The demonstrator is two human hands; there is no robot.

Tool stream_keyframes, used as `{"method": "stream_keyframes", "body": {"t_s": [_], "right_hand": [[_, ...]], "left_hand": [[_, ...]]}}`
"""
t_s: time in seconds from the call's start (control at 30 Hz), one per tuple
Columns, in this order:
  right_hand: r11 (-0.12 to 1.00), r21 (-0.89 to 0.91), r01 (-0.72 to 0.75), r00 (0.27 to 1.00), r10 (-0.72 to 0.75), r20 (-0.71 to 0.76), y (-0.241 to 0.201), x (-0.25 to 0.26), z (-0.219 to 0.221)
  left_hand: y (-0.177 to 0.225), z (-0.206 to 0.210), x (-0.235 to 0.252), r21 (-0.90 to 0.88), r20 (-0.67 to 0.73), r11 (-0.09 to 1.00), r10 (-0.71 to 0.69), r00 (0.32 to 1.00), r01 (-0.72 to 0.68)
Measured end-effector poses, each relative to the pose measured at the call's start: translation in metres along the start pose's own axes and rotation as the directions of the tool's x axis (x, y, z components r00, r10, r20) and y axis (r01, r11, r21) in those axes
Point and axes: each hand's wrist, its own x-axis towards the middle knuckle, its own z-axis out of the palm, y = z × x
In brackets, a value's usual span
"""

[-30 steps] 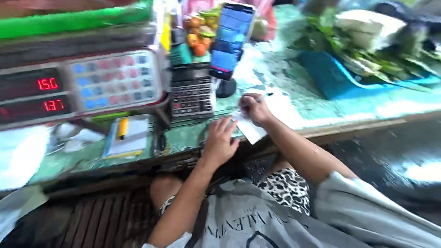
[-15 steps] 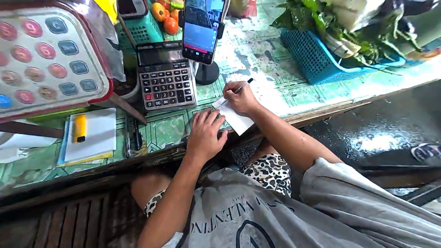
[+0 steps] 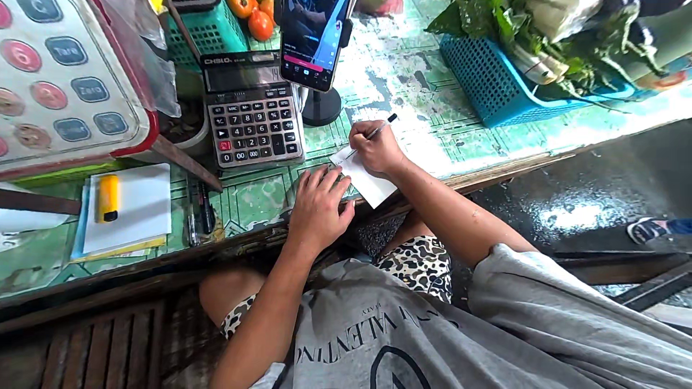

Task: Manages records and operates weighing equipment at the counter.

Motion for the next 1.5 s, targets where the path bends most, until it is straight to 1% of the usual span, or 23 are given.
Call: {"method": "stream_keyframes", "body": {"t_s": [0.13, 0.23, 0.4, 0.6, 0.63, 0.7, 0.77, 0.8, 0.83, 0.87, 0.9, 0.93, 0.97, 1.0, 1.03, 1.1, 1.17, 1.2, 1.27, 1.33, 1.4, 1.43, 1.5], "right_hand": [[0.999, 0.040, -0.011, 1.000, 0.011, -0.001, 0.000, 0.000, 0.000], [0.993, 0.109, -0.043, 0.997, 0.050, -0.064, 0.001, -0.001, 0.001], [0.999, 0.015, -0.034, 0.999, 0.034, -0.040, -0.001, -0.001, 0.002], [1.000, 0.007, -0.026, 0.998, 0.026, -0.051, -0.001, 0.003, 0.002], [0.997, 0.059, -0.044, 0.997, 0.048, -0.068, -0.001, 0.004, 0.003], [0.961, 0.254, -0.107, 0.985, 0.136, -0.102, 0.001, 0.000, 0.000], [0.902, 0.388, -0.188, 0.966, 0.242, -0.094, 0.000, -0.012, -0.010], [0.872, 0.436, -0.222, 0.956, 0.284, -0.080, 0.000, -0.013, -0.013], [0.841, 0.493, -0.221, 0.951, 0.299, -0.084, 0.002, -0.005, -0.012], [0.814, 0.540, -0.214, 0.948, 0.305, -0.084, 0.003, 0.003, -0.011], [0.789, 0.577, -0.210, 0.945, 0.314, -0.087, 0.001, 0.007, -0.011], [0.770, 0.602, -0.212, 0.941, 0.327, -0.085, -0.002, 0.007, -0.012], [0.753, 0.622, -0.215, 0.936, 0.340, -0.088, -0.005, 0.006, -0.012], [0.742, 0.632, -0.222, 0.932, 0.351, -0.084, -0.008, 0.005, -0.013], [0.733, 0.641, -0.227, 0.932, 0.355, -0.076, -0.009, 0.006, -0.013], [0.721, 0.654, -0.229, 0.930, 0.360, -0.071, -0.012, 0.006, -0.015], [0.718, 0.666, -0.200, 0.936, 0.342, -0.087, -0.015, 0.005, -0.018], [0.718, 0.672, -0.181, 0.940, 0.326, -0.096, -0.017, 0.006, -0.019], [0.720, 0.677, -0.153, 0.945, 0.306, -0.111, -0.022, 0.004, -0.020], [0.714, 0.695, -0.086, 0.947, 0.274, -0.165, -0.024, -0.001, -0.028], [0.705, 0.708, 0.044, 0.940, 0.211, -0.268, -0.042, 0.001, -0.037], [0.723, 0.681, 0.117, 0.935, 0.152, -0.321, -0.062, -0.001, -0.044], [0.797, 0.526, 0.296, 0.915, -0.079, -0.395, -0.118, -0.007, -0.068]], "left_hand": [[0.001, -0.001, 0.000, -0.003, 0.009, 1.000, -0.006, 1.000, 0.006], [0.001, 0.000, 0.000, 0.002, 0.006, 1.000, -0.006, 1.000, 0.006], [0.001, -0.001, 0.000, 0.001, 0.008, 1.000, -0.005, 1.000, 0.005], [-0.001, -0.003, 0.002, 0.012, 0.015, 1.000, -0.012, 1.000, 0.012], [-0.002, -0.002, 0.002, 0.016, 0.013, 1.000, -0.013, 1.000, 0.013], [0.000, 0.002, -0.002, -0.006, 0.020, 1.000, -0.021, 1.000, 0.021], [0.010, -0.002, -0.006, -0.107, 0.067, 0.993, -0.049, 0.997, 0.056], [0.012, -0.021, -0.005, -0.186, 0.101, 0.980, -0.049, 0.994, 0.067], [0.015, -0.053, -0.004, -0.287, 0.102, 0.957, -0.011, 0.995, 0.040], [0.022, -0.092, -0.004, -0.380, 0.053, 0.924, 0.075, 0.996, -0.050], [0.032, -0.133, -0.006, -0.413, -0.050, 0.893, 0.176, 0.983, -0.181], [0.042, -0.176, -0.009, -0.364, -0.188, 0.880, 0.251, 0.950, -0.305], [0.048, -0.220, -0.012, -0.260, -0.310, 0.891, 0.290, 0.906, -0.373], [0.050, -0.265, -0.013, -0.112, -0.396, 0.920, 0.306, 0.866, -0.376], [0.048, -0.307, -0.009, 0.053, -0.450, 0.946, 0.309, 0.838, -0.321], [0.042, -0.379, 0.013, 0.308, -0.453, 0.943, 0.258, 0.853, -0.121], [0.029, -0.429, 0.051, 0.379, -0.410, 0.923, 0.102, 0.906, 0.067], [0.021, -0.447, 0.072, 0.377, -0.381, 0.910, -0.017, 0.924, 0.172], [-0.002, -0.469, 0.107, 0.310, -0.345, 0.895, -0.208, 0.915, 0.320], [-0.016, -0.464, 0.143, 0.202, -0.344, 0.894, -0.317, 0.884, 0.400], [-0.012, -0.455, 0.168, 0.181, -0.344, 0.881, -0.359, 0.868, 0.436], [-0.012, -0.451, 0.175, 0.235, -0.327, 0.863, -0.362, 0.873, 0.446], [-0.019, -0.447, 0.189, 0.425, -0.259, 0.808, -0.323, 0.910, 0.408]]}}
